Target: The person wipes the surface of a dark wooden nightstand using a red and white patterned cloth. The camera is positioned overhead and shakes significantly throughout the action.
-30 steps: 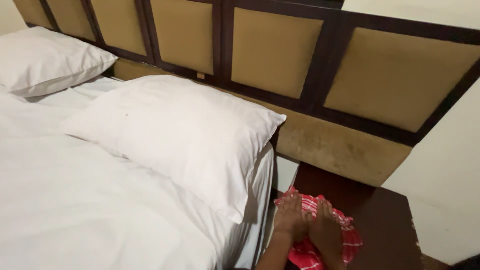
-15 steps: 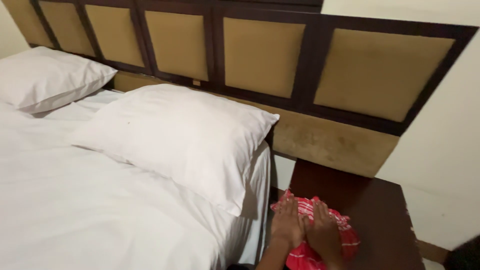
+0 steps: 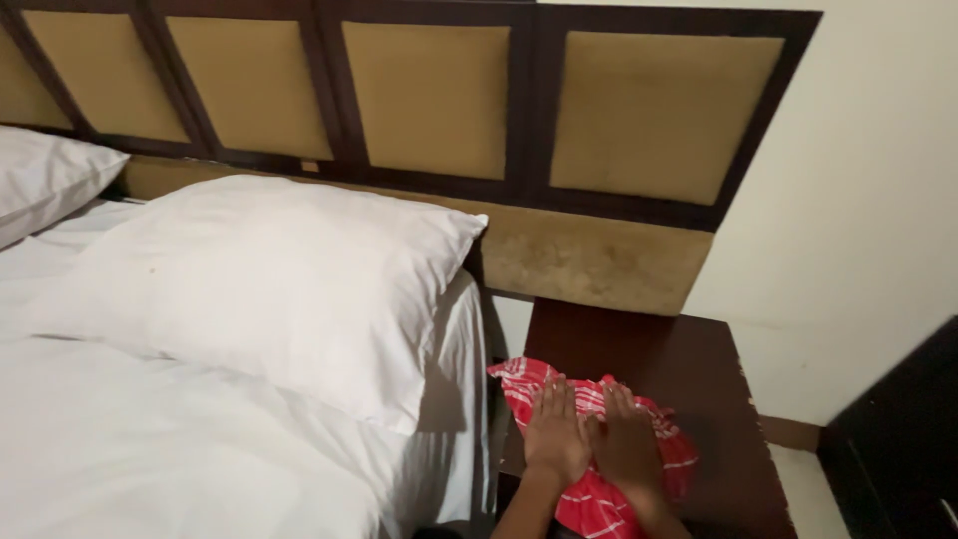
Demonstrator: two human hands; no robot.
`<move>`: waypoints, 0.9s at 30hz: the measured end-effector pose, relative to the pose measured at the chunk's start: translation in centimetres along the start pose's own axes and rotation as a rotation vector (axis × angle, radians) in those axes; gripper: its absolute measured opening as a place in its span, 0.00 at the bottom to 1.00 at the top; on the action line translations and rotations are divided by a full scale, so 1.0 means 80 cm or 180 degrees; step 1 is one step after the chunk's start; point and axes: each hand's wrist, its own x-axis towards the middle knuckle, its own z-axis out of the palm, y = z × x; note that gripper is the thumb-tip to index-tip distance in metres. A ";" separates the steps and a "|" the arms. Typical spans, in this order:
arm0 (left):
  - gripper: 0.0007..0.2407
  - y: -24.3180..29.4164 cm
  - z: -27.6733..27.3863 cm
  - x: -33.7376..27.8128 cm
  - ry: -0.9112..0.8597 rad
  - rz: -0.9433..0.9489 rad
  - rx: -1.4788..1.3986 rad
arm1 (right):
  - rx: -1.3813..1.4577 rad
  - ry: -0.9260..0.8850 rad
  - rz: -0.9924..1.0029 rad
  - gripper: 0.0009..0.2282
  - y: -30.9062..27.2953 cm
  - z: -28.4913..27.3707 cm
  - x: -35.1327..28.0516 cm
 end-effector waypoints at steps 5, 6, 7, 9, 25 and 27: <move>0.28 0.032 0.051 0.031 0.0192 0.0191 -0.0066 | -0.0259 0.0398 -0.0194 0.28 0.062 0.006 -0.012; 0.28 0.039 0.061 0.039 0.0261 0.0259 0.0156 | -0.0273 0.0597 -0.0210 0.28 0.073 0.008 -0.014; 0.28 0.055 0.039 0.030 0.0243 0.0283 0.0155 | -0.0284 0.0595 -0.0183 0.28 0.083 0.005 -0.016; 0.28 0.087 -0.008 0.014 -0.0135 0.0119 -0.0279 | -0.0402 0.0781 -0.0227 0.26 0.101 -0.002 -0.020; 0.28 0.138 0.032 0.120 0.0016 0.0234 -0.0895 | -0.1066 0.0335 -0.0047 0.30 0.200 -0.007 0.040; 0.28 0.138 0.053 0.145 0.0155 0.0334 -0.0689 | -0.0594 0.0376 0.0115 0.30 0.210 -0.004 0.055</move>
